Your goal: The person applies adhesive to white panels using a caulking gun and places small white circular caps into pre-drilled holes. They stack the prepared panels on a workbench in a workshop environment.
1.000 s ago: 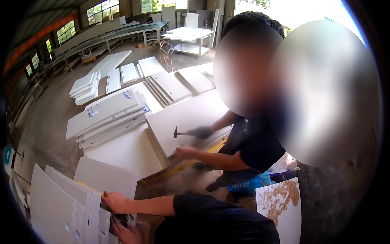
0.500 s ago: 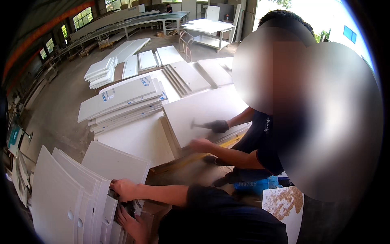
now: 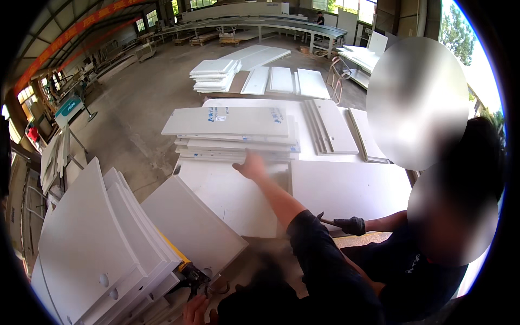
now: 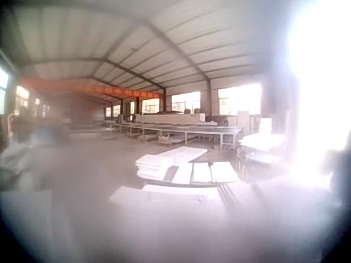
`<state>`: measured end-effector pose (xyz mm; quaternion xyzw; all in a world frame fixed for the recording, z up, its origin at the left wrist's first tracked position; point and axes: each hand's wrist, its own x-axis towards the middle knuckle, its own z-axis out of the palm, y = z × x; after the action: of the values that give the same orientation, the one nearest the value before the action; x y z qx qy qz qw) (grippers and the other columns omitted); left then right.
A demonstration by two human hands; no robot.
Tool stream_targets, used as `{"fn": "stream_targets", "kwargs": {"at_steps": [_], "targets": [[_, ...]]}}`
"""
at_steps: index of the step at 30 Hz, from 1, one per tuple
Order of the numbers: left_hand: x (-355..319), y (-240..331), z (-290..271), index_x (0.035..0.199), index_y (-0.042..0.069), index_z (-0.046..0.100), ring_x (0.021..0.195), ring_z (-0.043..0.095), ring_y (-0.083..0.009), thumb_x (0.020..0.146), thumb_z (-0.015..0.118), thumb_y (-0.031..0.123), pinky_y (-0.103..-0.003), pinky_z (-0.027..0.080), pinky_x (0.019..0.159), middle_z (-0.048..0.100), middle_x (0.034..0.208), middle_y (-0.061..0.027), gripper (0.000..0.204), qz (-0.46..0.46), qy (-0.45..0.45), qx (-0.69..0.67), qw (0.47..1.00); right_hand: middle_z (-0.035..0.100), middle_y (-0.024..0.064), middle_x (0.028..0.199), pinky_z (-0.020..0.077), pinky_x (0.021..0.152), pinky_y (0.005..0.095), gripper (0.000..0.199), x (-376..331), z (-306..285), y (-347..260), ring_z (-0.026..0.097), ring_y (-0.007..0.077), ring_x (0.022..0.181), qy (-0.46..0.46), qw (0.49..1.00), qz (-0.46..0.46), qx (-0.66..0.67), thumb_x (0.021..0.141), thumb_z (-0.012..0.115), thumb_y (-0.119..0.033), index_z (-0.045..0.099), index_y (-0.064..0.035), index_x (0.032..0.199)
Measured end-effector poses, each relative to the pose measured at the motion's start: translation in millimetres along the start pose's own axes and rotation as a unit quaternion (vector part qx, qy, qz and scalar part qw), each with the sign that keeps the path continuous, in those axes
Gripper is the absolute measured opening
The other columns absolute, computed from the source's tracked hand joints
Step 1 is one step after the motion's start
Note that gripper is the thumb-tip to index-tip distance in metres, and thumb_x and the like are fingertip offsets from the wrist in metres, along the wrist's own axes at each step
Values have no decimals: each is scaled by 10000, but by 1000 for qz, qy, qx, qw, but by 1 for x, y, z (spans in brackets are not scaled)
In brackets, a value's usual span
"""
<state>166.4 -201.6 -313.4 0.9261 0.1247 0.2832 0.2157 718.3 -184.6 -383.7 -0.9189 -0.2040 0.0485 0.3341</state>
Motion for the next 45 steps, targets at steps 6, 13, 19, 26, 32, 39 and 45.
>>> {"fn": "stream_targets", "kwargs": {"at_steps": [6,13,19,26,32,39,45], "targets": [[45,26,-7,1066,-3,714,998,690,-380,974,612,257,-491,528,880,710,1070,-190,294,-32,19,-34,999,136,324,1637,329,1181,524,1240,151,-16,89,204,476,1514,10,980,85,-178,651,907,-537,227,-171,1620],[85,47,6,1003,-33,705,921,691,-392,999,586,267,-489,537,837,711,986,-198,322,-119,56,-63,989,129,302,1644,267,1183,546,1227,204,-34,151,182,469,1516,-56,958,121,-254,596,929,-554,275,-308,1604],[106,49,12,1001,-38,701,912,688,-396,1002,580,262,-488,538,829,709,981,-203,324,-143,62,-62,986,295,283,1563,306,1155,528,1069,211,-38,168,237,428,1497,-33,973,74,-215,582,953,-500,435,-269,1488],[116,45,14,998,-43,697,900,685,-400,1006,573,257,-487,539,820,705,975,-209,325,-139,59,-66,986,450,235,1373,381,1087,534,772,200,8,221,449,417,1312,191,968,-36,-157,676,908,-232,549,-274,1358],[108,43,13,995,-48,693,891,682,-403,1010,567,253,-486,539,812,703,970,-214,327,-125,70,-76,987,464,271,1408,330,1152,527,513,167,33,213,449,455,1331,233,938,-117,-228,828,674,-17,570,-163,1308],[89,36,7,992,-54,689,880,679,-407,1014,560,247,-485,540,803,699,964,-220,329,-97,88,-97,987,453,343,1454,329,1153,550,360,109,60,156,433,525,1348,156,929,-109,-318,917,559,-36,530,-58,1275],[66,32,-1,990,-59,685,870,676,-410,1018,554,243,-484,540,795,697,959,-226,331,-72,122,-105,984,577,361,1295,516,970,497,348,61,60,74,620,477,1164,106,926,-59,-358,884,631,-97,552,-44,1219]]}}
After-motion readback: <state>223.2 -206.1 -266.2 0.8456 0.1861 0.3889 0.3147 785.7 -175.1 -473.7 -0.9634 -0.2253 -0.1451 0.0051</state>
